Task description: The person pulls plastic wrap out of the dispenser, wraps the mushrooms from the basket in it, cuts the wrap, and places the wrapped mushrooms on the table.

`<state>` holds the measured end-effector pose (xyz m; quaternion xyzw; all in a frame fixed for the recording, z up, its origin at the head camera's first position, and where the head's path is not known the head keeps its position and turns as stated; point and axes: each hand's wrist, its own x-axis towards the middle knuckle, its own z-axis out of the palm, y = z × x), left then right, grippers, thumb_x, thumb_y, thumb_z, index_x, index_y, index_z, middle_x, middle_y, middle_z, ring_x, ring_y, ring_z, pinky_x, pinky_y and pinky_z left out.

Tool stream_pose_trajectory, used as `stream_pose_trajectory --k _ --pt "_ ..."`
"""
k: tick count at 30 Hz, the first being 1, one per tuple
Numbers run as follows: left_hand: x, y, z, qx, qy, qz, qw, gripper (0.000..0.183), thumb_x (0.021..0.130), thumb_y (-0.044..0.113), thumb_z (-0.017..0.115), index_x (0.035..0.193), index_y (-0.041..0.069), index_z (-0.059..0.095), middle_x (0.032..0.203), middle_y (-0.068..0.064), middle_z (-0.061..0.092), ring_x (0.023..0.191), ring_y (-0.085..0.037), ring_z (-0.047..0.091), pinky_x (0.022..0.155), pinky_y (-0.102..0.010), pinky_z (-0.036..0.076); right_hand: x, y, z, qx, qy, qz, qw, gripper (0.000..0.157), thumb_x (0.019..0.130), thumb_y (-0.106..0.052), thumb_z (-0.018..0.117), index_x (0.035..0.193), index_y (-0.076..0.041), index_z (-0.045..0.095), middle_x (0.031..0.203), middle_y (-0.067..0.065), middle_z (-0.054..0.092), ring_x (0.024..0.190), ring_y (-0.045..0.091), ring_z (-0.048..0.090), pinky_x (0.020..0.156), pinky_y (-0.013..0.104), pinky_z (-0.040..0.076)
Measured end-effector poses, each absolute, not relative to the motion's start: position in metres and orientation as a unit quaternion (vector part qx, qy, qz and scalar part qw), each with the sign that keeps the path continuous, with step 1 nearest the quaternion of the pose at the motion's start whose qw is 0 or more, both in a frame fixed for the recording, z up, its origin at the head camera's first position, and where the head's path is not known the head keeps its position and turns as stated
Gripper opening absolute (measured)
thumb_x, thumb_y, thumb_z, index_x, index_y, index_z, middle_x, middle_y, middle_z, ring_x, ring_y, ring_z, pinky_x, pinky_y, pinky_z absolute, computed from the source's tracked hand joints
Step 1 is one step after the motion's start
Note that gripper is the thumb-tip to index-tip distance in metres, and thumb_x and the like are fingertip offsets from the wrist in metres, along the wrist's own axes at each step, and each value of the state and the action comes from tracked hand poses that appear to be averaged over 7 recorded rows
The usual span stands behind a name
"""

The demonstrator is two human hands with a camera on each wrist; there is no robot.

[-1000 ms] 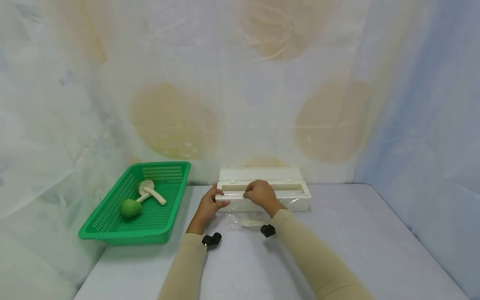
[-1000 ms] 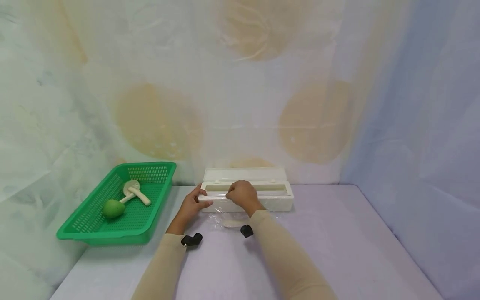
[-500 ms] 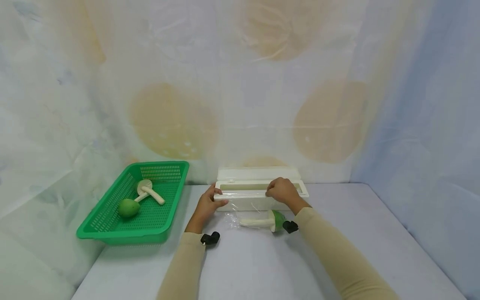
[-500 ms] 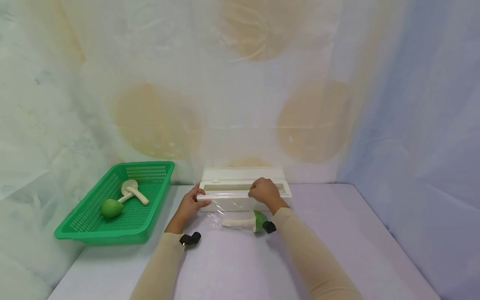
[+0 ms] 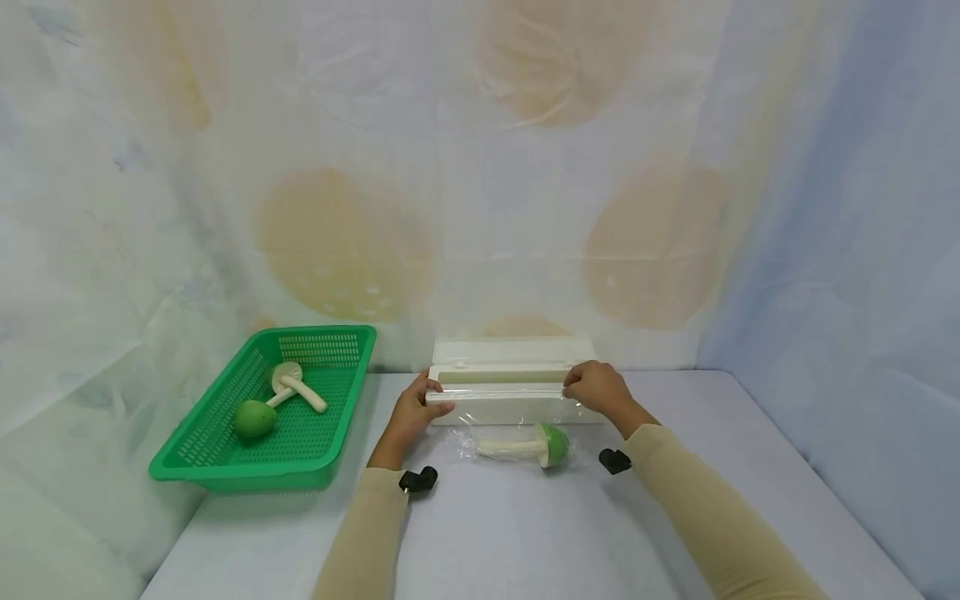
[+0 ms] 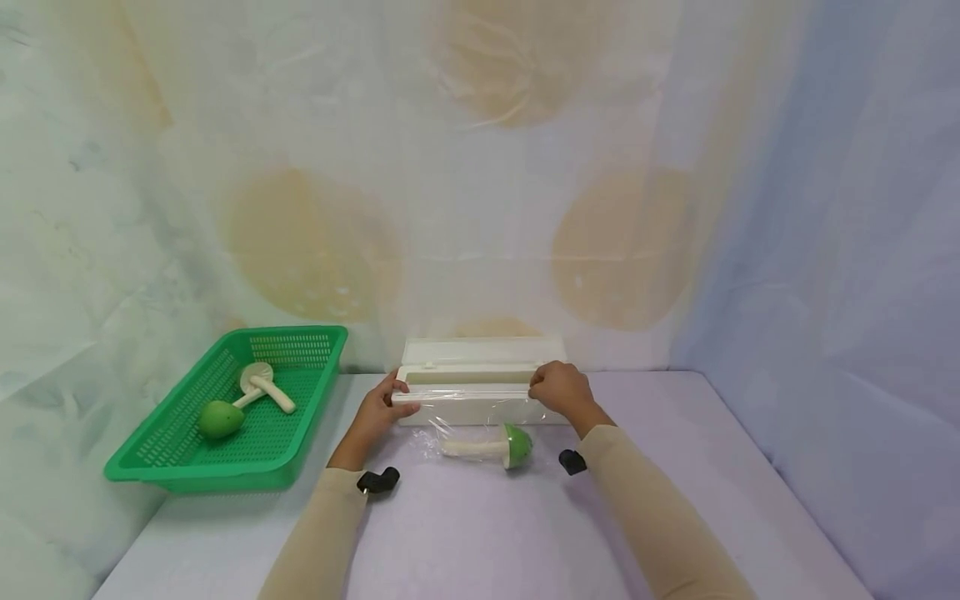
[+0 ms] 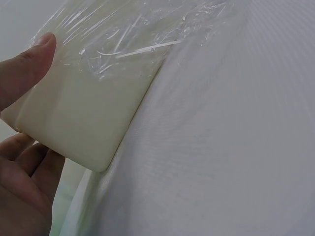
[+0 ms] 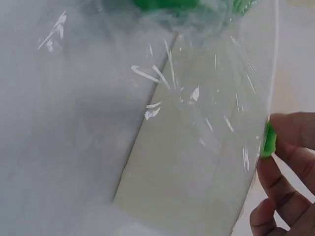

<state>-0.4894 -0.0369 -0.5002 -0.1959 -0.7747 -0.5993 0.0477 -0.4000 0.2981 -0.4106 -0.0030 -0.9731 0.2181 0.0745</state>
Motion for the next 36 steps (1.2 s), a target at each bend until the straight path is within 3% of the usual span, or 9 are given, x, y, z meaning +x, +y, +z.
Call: stream_pose_trajectory --k 11,21,26,31,36 --pt "-0.491 -0.038 -0.501 -0.199 -0.772 -0.601 0.053 0.03 0.078 0.011 0.083 0.095 0.008 0.059 0.155 -0.012 0.031 0.13 -0.031 0.042 0.095 -0.043 0.043 -0.392 0.346 -0.418 -0.02 -0.957 0.272 0.102 0.023 0.085 -0.017 0.065 0.102 -0.004 0.073 0.1 0.009 0.069 0.097 0.032 0.061 0.078 0.047 0.049" --pt "-0.491 -0.038 -0.502 -0.203 -0.773 -0.598 0.062 0.029 0.077 0.012 0.083 0.095 0.008 0.06 0.154 -0.015 0.031 0.137 -0.034 0.033 0.105 -0.048 0.036 -0.386 0.357 -0.427 -0.042 -0.94 0.318 0.116 0.025 0.092 -0.021 0.064 0.108 -0.004 0.071 0.109 0.015 0.066 0.103 0.036 0.058 0.078 0.047 0.048" --pt "-0.49 -0.039 -0.502 -0.21 -0.772 -0.596 0.061 0.029 0.079 0.011 0.082 0.096 0.007 0.059 0.154 -0.017 0.031 0.138 -0.035 0.031 0.103 -0.049 0.038 -0.385 0.355 -0.43 0.001 -0.949 0.281 0.145 0.023 0.092 -0.017 0.063 0.11 -0.003 0.07 0.111 0.015 0.065 0.105 0.038 0.056 0.082 0.052 0.046" --pt "-0.491 -0.04 -0.496 -0.223 -0.797 -0.558 0.065 0.028 0.078 0.015 0.083 0.097 0.009 0.062 0.154 -0.017 0.031 0.139 -0.038 0.029 0.102 -0.051 0.039 -0.384 0.349 -0.431 0.078 -0.965 0.191 0.159 0.032 0.09 -0.021 0.07 0.118 -0.007 0.069 0.12 0.016 0.063 0.113 0.042 0.051 0.091 0.063 0.032" --pt "-0.49 -0.042 -0.494 -0.252 -0.829 -0.494 0.064 0.05 0.078 0.021 0.084 0.121 0.012 0.062 0.155 -0.02 0.026 0.14 -0.042 0.026 0.103 -0.055 0.036 -0.386 0.344 -0.436 0.113 -0.967 0.148 0.172 0.028 0.085 -0.022 0.076 0.11 -0.009 0.073 0.112 0.01 0.068 0.111 0.036 0.052 0.093 0.061 0.031"
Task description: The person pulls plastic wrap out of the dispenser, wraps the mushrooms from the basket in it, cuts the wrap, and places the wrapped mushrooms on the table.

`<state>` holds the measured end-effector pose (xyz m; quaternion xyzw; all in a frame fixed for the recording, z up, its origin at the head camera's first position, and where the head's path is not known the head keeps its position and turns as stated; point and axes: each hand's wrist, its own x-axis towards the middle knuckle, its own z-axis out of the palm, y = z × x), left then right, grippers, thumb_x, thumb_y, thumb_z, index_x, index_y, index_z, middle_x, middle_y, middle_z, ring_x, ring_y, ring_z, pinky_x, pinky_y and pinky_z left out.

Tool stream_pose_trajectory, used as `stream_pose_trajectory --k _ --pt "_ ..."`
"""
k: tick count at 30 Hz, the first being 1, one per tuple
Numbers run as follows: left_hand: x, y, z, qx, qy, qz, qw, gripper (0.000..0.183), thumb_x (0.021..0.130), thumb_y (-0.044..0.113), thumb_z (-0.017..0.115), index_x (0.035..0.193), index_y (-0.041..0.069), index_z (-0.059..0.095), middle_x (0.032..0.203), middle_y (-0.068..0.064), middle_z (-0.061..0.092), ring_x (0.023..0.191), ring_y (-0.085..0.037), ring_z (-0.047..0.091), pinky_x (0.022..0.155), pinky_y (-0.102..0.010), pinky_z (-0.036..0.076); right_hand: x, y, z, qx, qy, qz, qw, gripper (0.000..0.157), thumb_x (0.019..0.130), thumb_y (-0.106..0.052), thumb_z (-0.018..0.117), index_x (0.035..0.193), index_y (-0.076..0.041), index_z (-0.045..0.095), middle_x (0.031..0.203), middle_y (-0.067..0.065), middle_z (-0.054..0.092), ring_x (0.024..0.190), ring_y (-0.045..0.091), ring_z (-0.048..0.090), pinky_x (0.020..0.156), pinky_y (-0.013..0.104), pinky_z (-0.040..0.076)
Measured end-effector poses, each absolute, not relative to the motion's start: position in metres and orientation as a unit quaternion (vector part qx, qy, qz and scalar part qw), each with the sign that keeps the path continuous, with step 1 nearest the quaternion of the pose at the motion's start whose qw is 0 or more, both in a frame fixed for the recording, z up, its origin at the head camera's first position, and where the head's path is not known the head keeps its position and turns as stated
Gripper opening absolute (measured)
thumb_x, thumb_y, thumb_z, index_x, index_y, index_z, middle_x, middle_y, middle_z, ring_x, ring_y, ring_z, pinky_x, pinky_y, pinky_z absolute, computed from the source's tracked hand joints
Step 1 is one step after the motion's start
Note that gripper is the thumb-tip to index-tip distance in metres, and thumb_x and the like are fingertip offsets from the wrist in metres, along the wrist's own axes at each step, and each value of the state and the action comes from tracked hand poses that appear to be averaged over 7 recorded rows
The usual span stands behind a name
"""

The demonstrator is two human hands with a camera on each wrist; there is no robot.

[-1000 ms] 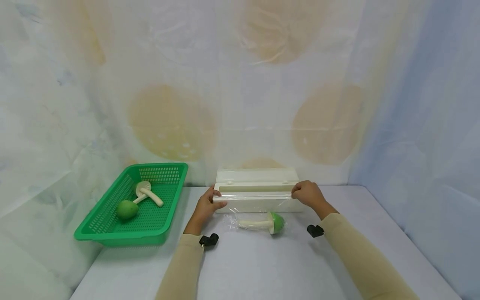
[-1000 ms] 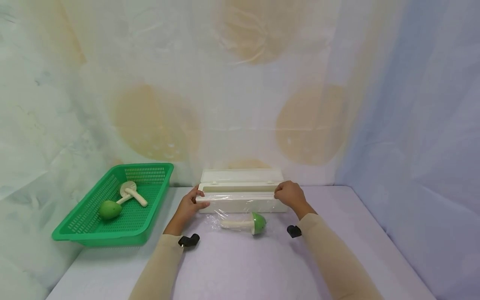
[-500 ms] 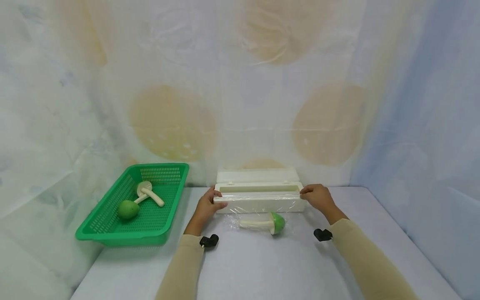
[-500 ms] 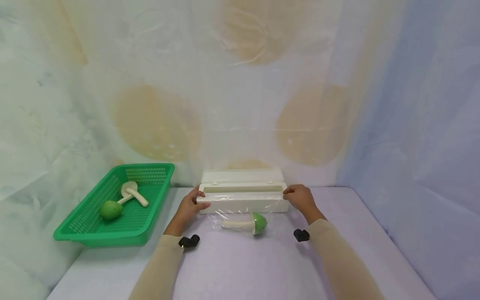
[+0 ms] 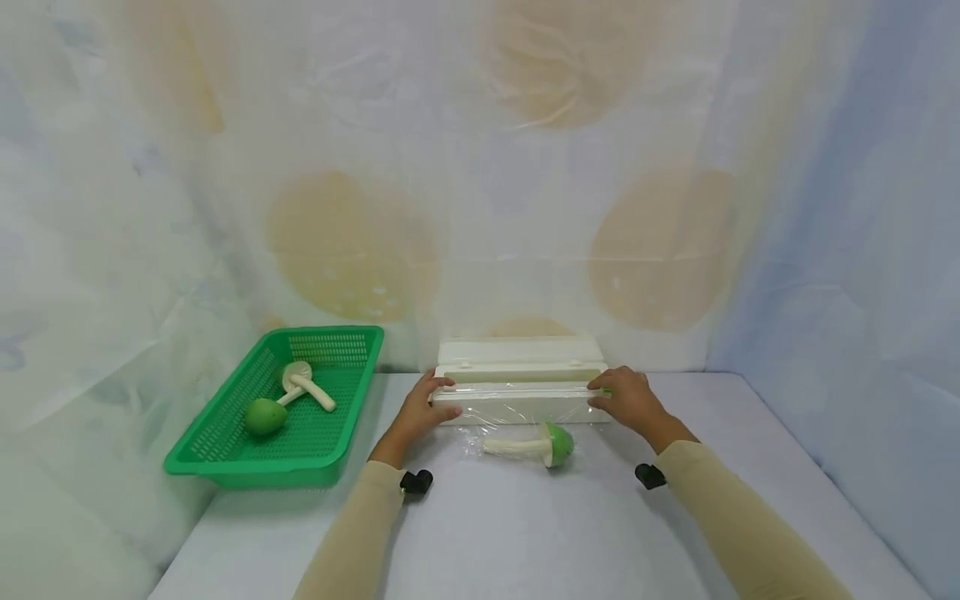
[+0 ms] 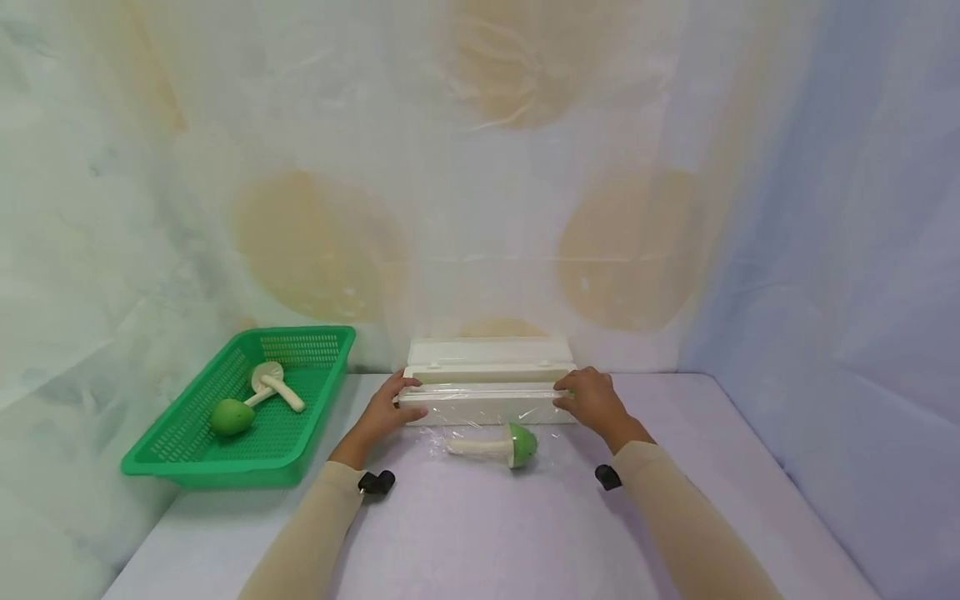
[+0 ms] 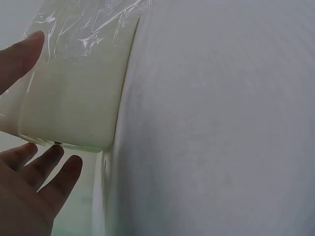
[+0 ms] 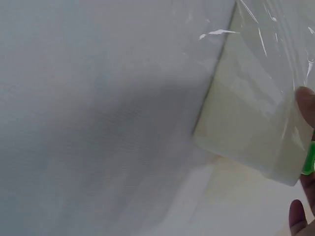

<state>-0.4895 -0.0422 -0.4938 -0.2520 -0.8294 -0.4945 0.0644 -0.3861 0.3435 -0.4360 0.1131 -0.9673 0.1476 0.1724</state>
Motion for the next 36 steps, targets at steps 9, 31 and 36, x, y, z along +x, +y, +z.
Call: stream_pose_trajectory --k 9,31,36 --pt "-0.473 -0.04 -0.478 -0.309 -0.854 -0.396 0.138 0.054 0.077 0.021 0.085 0.124 0.02 0.061 0.157 -0.02 0.018 0.137 -0.045 0.027 0.1 -0.061 0.035 -0.379 0.338 -0.436 0.156 -0.942 0.158 0.252 0.007 0.082 -0.009 0.078 0.087 -0.011 0.074 0.091 0.001 0.07 0.095 0.028 0.06 0.085 0.052 0.044" --pt "-0.437 -0.035 -0.466 -0.405 -0.841 -0.335 0.128 0.019 0.092 0.005 0.067 0.11 0.005 0.064 0.09 -0.001 0.07 0.079 -0.011 0.062 0.069 -0.03 0.051 -0.342 0.307 -0.446 0.041 -0.927 0.352 0.127 0.037 0.095 0.003 0.043 0.129 0.001 0.059 0.111 0.013 0.065 0.105 0.031 0.058 0.08 0.041 0.048" --pt "-0.439 -0.033 -0.465 -0.409 -0.838 -0.354 0.072 0.024 0.091 -0.001 0.062 0.116 0.0 0.063 0.095 -0.009 0.068 0.085 -0.016 0.061 0.076 -0.034 0.052 -0.335 0.301 -0.447 0.015 -0.918 0.386 0.092 0.027 0.099 -0.003 0.043 0.117 -0.001 0.064 0.116 0.015 0.062 0.111 0.033 0.055 0.085 0.047 0.047"
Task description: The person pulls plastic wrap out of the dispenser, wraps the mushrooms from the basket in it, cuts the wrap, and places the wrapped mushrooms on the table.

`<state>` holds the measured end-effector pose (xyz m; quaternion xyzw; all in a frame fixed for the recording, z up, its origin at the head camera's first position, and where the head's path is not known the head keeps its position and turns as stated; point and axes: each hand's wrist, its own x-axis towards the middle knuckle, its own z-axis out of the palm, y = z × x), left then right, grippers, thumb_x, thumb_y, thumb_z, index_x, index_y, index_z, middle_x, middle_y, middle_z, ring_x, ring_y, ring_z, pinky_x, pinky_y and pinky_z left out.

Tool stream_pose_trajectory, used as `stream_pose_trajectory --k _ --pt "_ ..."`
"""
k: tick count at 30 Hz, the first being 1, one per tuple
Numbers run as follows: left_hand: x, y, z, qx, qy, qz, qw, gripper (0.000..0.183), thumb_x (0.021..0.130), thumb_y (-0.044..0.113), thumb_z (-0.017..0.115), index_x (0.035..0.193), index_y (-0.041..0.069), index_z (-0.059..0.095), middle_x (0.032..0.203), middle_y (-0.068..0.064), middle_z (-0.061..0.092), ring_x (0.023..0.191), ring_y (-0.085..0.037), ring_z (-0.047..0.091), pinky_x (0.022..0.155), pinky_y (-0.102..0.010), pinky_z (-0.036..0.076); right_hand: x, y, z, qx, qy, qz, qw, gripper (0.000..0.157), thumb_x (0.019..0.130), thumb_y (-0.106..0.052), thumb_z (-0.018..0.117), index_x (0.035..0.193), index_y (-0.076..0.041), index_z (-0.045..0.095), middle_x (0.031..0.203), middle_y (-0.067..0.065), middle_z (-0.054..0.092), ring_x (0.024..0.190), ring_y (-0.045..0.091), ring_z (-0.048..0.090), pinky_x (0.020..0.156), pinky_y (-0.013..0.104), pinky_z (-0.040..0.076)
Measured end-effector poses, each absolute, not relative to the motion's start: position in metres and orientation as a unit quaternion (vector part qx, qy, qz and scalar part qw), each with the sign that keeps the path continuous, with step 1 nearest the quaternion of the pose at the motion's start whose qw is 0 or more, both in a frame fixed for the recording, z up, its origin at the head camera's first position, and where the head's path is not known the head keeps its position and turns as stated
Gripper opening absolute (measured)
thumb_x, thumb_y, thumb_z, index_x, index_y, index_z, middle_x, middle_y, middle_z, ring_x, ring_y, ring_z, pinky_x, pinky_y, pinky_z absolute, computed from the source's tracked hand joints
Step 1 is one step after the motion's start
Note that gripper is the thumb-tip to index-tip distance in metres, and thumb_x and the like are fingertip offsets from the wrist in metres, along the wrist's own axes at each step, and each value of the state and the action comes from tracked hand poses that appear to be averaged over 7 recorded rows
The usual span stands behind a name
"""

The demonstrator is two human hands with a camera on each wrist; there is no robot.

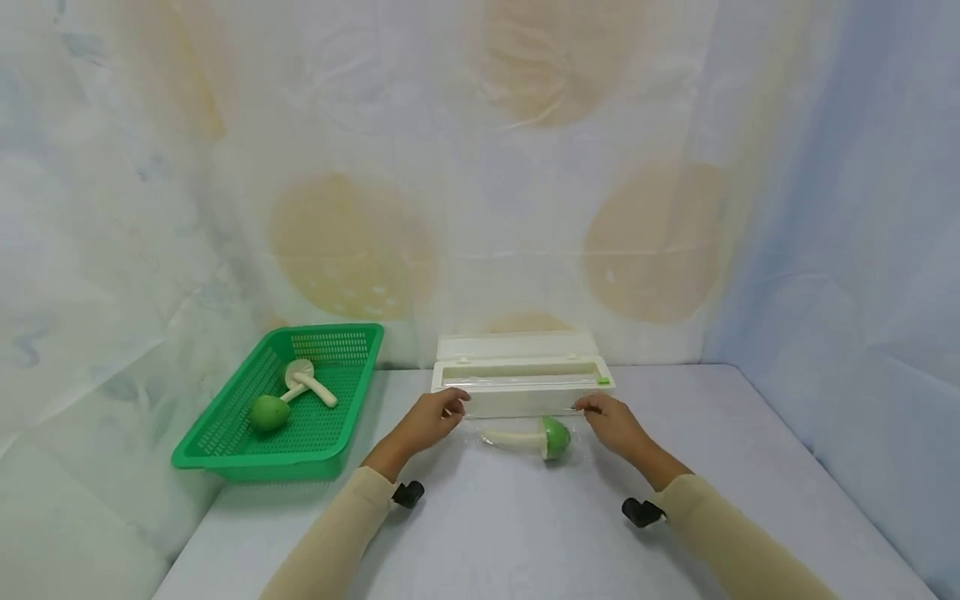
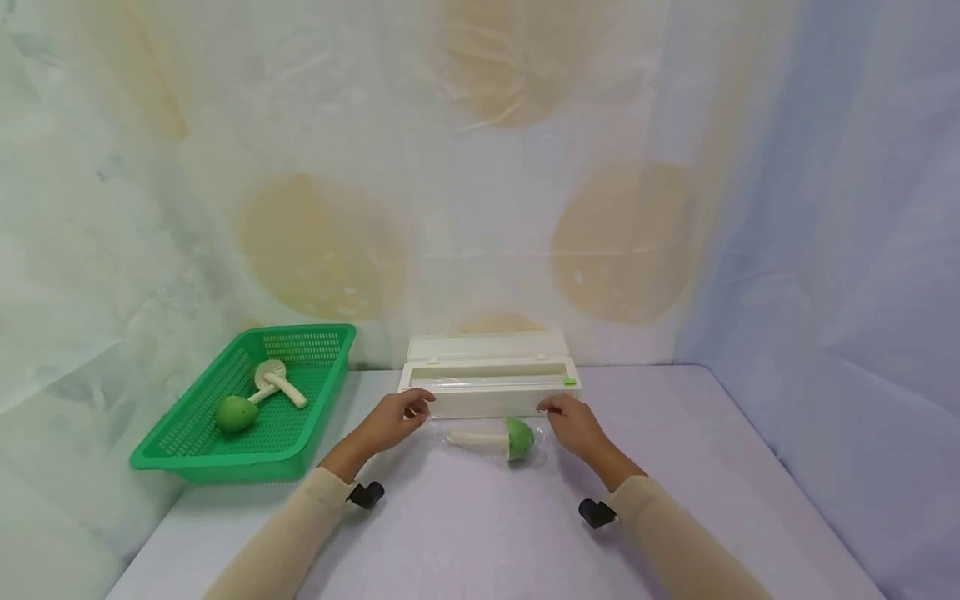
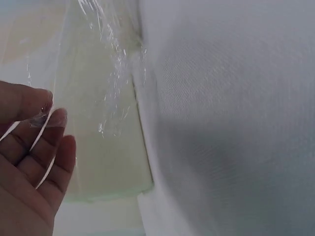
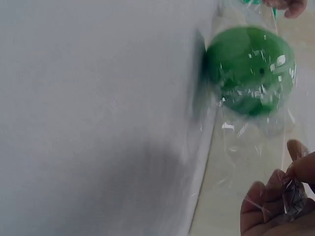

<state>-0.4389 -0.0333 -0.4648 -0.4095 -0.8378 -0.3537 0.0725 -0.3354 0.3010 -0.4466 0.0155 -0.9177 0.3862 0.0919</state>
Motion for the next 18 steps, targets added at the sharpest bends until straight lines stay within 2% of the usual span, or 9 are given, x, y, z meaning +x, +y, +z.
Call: stream_pose_trajectory --k 4,8,10,14,18 --pt "-0.438 -0.031 -0.465 -0.43 -0.836 -0.341 0.024 0.02 0.091 -0.001 0.059 0.108 0.001 0.069 0.093 -0.005 0.066 0.086 -0.015 0.058 0.077 -0.034 0.051 -0.327 0.293 -0.449 0.012 -0.906 0.417 0.071 0.019 0.098 -0.003 0.044 0.105 0.0 0.061 0.106 0.012 0.062 0.102 0.029 0.056 0.08 0.042 0.046" --pt "-0.433 -0.031 -0.468 -0.43 -0.835 -0.338 -0.057 0.011 0.091 0.004 0.061 0.098 0.007 0.069 0.085 0.005 0.062 0.08 -0.012 0.056 0.071 -0.03 0.049 -0.319 0.29 -0.46 0.049 -0.904 0.422 0.047 0.003 0.092 -0.001 0.055 0.094 -0.002 0.057 0.089 0.007 0.059 0.082 0.021 0.053 0.069 0.034 0.044" --pt "-0.43 -0.031 -0.471 -0.428 -0.839 -0.324 -0.091 0.008 0.091 0.007 0.061 0.093 0.011 0.068 0.082 0.008 0.061 0.077 -0.01 0.055 0.068 -0.028 0.048 -0.316 0.29 -0.466 0.075 -0.909 0.409 0.033 0.006 0.089 -0.001 0.06 0.089 -0.005 0.058 0.085 0.002 0.059 0.08 0.018 0.053 0.068 0.033 0.045" --pt "-0.428 -0.031 -0.473 -0.431 -0.852 -0.274 -0.118 0.01 0.089 0.008 0.06 0.085 0.016 0.066 0.077 0.009 0.059 0.071 -0.008 0.051 0.062 -0.025 0.045 -0.31 0.292 -0.47 0.108 -0.919 0.378 0.021 0.014 0.085 0.002 0.063 0.083 -0.012 0.06 0.087 -0.003 0.062 0.092 0.02 0.061 0.082 0.042 0.05" --pt "-0.428 -0.028 -0.469 -0.434 -0.861 -0.239 -0.113 0.015 0.087 0.007 0.058 0.079 0.019 0.062 0.072 0.008 0.055 0.066 -0.008 0.048 0.058 -0.025 0.042 -0.308 0.293 -0.466 0.126 -0.934 0.333 0.041 0.02 0.088 0.002 0.064 0.083 -0.016 0.06 0.092 -0.008 0.065 0.11 0.027 0.061 0.094 0.05 0.046"
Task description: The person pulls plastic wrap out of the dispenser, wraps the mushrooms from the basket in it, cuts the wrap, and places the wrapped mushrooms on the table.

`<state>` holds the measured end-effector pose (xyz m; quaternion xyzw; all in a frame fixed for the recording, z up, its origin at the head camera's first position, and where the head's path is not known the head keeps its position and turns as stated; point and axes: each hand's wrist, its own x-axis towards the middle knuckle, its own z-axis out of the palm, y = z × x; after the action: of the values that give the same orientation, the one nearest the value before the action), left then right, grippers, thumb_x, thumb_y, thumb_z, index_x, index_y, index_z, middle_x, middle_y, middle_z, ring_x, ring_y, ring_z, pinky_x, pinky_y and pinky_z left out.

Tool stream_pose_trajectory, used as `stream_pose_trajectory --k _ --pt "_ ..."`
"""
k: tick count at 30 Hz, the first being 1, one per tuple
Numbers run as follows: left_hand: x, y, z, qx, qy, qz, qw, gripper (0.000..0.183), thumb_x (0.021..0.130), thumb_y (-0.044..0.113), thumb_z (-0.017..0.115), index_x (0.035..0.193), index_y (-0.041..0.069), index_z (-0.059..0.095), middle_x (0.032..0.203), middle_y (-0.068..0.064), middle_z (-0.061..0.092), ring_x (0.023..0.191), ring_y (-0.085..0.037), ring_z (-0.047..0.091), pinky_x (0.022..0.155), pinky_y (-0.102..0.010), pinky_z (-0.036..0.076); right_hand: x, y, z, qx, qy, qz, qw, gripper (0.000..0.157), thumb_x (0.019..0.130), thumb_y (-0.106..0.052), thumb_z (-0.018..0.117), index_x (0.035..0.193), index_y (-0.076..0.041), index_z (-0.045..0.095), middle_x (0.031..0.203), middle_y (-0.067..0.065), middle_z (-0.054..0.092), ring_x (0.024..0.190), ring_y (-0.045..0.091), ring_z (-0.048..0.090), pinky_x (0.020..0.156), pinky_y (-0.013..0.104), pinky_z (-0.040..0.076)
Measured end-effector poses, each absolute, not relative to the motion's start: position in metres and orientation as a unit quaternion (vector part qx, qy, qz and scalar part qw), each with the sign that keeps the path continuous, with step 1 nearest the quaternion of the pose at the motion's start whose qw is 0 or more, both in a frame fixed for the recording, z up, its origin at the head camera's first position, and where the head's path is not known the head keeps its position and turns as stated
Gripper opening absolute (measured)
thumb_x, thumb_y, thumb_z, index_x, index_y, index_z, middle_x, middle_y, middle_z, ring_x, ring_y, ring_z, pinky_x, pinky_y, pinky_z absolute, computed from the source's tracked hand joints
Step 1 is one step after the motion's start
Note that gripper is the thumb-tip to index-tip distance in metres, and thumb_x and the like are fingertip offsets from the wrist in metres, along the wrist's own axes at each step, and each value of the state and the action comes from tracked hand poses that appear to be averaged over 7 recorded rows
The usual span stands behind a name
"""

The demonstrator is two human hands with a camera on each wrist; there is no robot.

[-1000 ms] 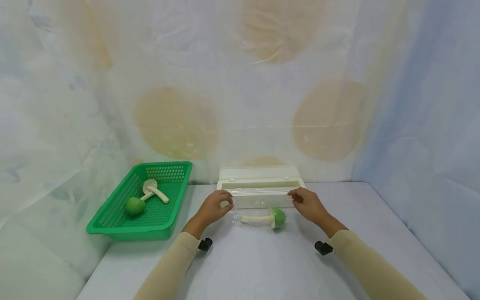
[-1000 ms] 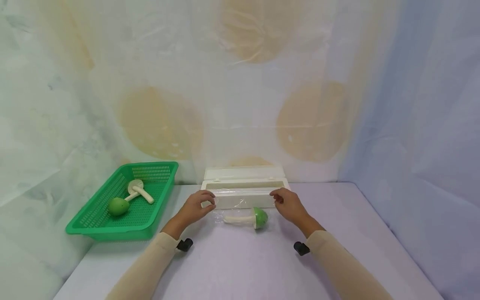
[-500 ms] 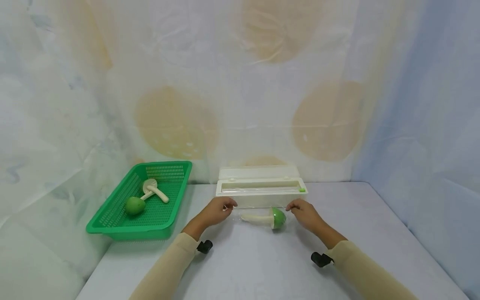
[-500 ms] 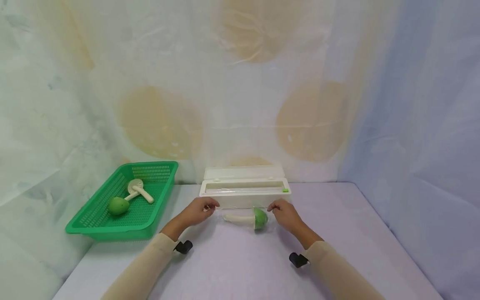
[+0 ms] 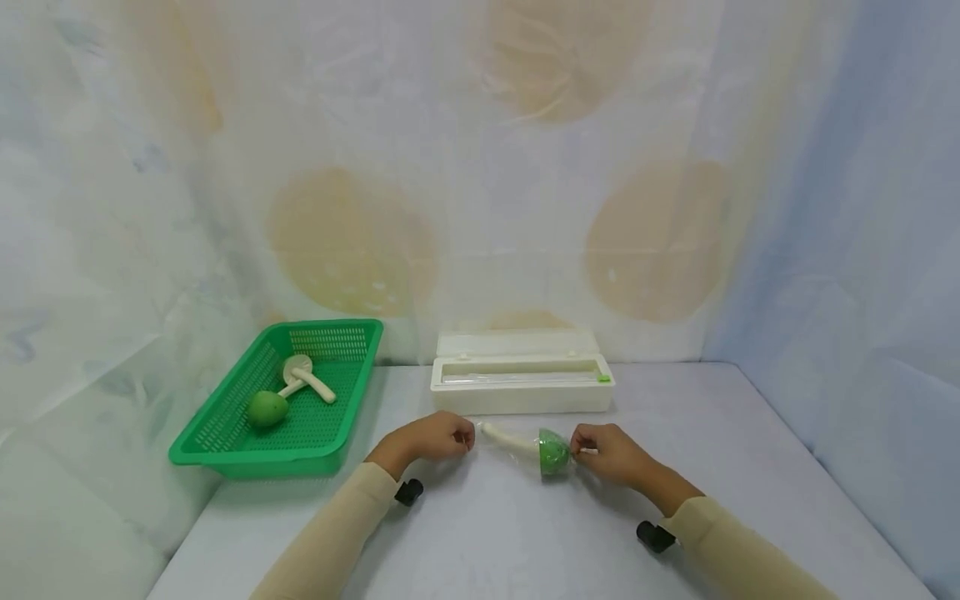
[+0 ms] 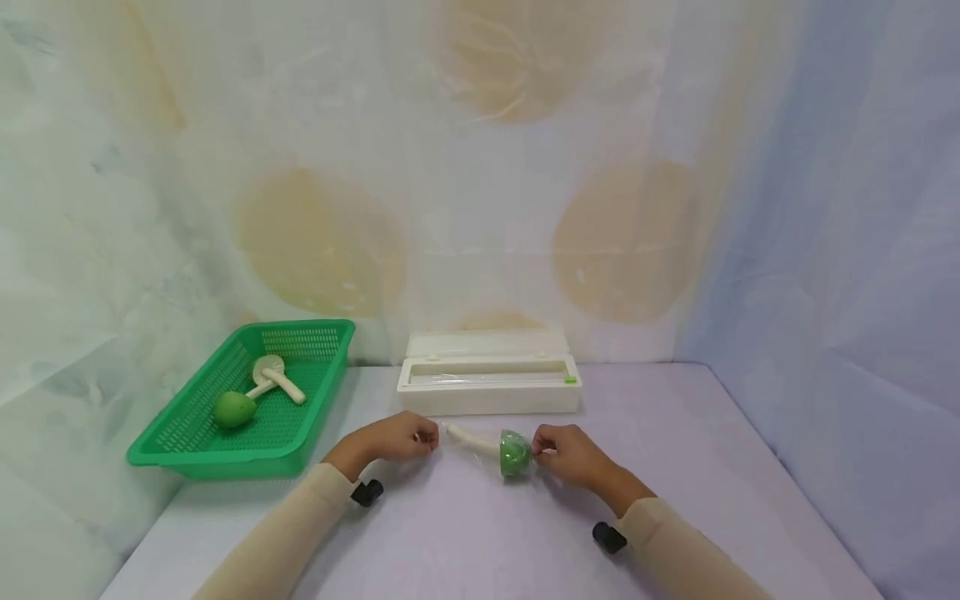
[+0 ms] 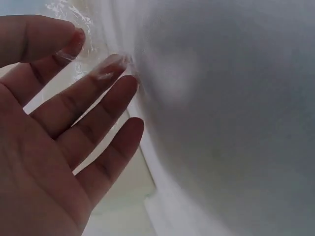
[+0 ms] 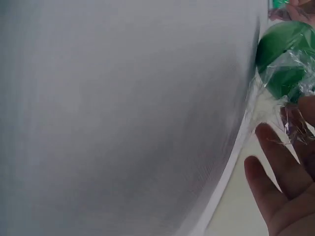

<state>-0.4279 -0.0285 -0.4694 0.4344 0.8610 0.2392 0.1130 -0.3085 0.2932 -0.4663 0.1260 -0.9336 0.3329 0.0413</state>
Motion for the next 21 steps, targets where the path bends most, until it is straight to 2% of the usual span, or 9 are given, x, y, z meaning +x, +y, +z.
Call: stream_pose_trajectory --k 3,6,8,11,14,16,19,21 --pt "-0.428 -0.024 -0.467 0.45 0.866 0.203 0.079 0.015 0.086 0.012 0.061 0.075 0.021 0.06 0.071 0.008 0.051 0.066 -0.008 0.047 0.059 -0.025 0.041 -0.309 0.292 -0.462 0.135 -0.944 0.292 0.071 0.019 0.088 0.002 0.064 0.084 -0.016 0.059 0.092 -0.008 0.065 0.108 0.028 0.062 0.091 0.049 0.049" --pt "-0.426 -0.019 -0.464 0.47 0.865 0.173 0.025 0.013 0.085 0.019 0.067 0.074 0.023 0.061 0.077 0.01 0.049 0.07 -0.008 0.046 0.064 -0.026 0.042 -0.309 0.288 -0.458 0.127 -0.948 0.277 0.096 0.018 0.086 0.002 0.063 0.083 -0.015 0.057 0.089 -0.006 0.061 0.094 0.023 0.062 0.081 0.043 0.051" --pt "-0.425 -0.014 -0.462 0.483 0.858 0.175 -0.007 0.013 0.085 0.021 0.069 0.074 0.023 0.062 0.082 0.009 0.049 0.075 -0.009 0.048 0.069 -0.027 0.043 -0.309 0.283 -0.456 0.115 -0.944 0.294 0.098 0.016 0.086 0.003 0.061 0.085 -0.013 0.056 0.086 -0.004 0.058 0.087 0.018 0.057 0.076 0.039 0.049" --pt "-0.425 -0.009 -0.461 0.499 0.842 0.202 -0.027 0.01 0.088 0.017 0.065 0.078 0.018 0.063 0.088 0.008 0.054 0.082 -0.011 0.052 0.075 -0.027 0.045 -0.308 0.276 -0.455 0.087 -0.934 0.335 0.086 0.011 0.09 -0.001 0.057 0.092 -0.012 0.058 0.089 -0.002 0.058 0.084 0.016 0.053 0.072 0.037 0.047" --pt "-0.424 -0.006 -0.461 0.508 0.831 0.225 -0.018 0.006 0.091 0.012 0.061 0.091 0.01 0.067 0.095 0.004 0.061 0.088 -0.013 0.055 0.081 -0.03 0.046 -0.309 0.269 -0.456 0.065 -0.925 0.369 0.057 0.009 0.094 -0.006 0.054 0.099 -0.011 0.06 0.094 -0.002 0.061 0.087 0.016 0.053 0.075 0.035 0.047" --pt "-0.423 -0.006 -0.461 0.5 0.834 0.233 -0.001 0.015 0.093 0.012 0.058 0.103 0.007 0.068 0.1 0.002 0.063 0.092 -0.013 0.056 0.084 -0.031 0.047 -0.309 0.265 -0.457 0.054 -0.922 0.381 0.04 0.005 0.096 -0.013 0.057 0.099 -0.011 0.06 0.092 -0.001 0.06 0.085 0.017 0.052 0.072 0.035 0.045" --pt "-0.422 -0.008 -0.462 0.474 0.844 0.25 0.036 0.023 0.097 0.014 0.055 0.116 0.007 0.066 0.108 0.0 0.066 0.098 -0.013 0.058 0.088 -0.033 0.047 -0.311 0.263 -0.458 0.049 -0.925 0.375 0.03 0.018 0.091 -0.023 0.069 0.099 -0.012 0.057 0.086 0.0 0.054 0.081 0.016 0.05 0.068 0.033 0.042" --pt "-0.423 -0.009 -0.462 0.465 0.845 0.258 0.048 0.019 0.099 0.016 0.053 0.112 0.01 0.065 0.114 0.0 0.066 0.103 -0.013 0.058 0.09 -0.034 0.047 -0.313 0.263 -0.459 0.048 -0.927 0.371 0.033 0.028 0.085 -0.029 0.077 0.096 -0.012 0.057 0.08 0.001 0.051 0.076 0.016 0.048 0.063 0.032 0.04"
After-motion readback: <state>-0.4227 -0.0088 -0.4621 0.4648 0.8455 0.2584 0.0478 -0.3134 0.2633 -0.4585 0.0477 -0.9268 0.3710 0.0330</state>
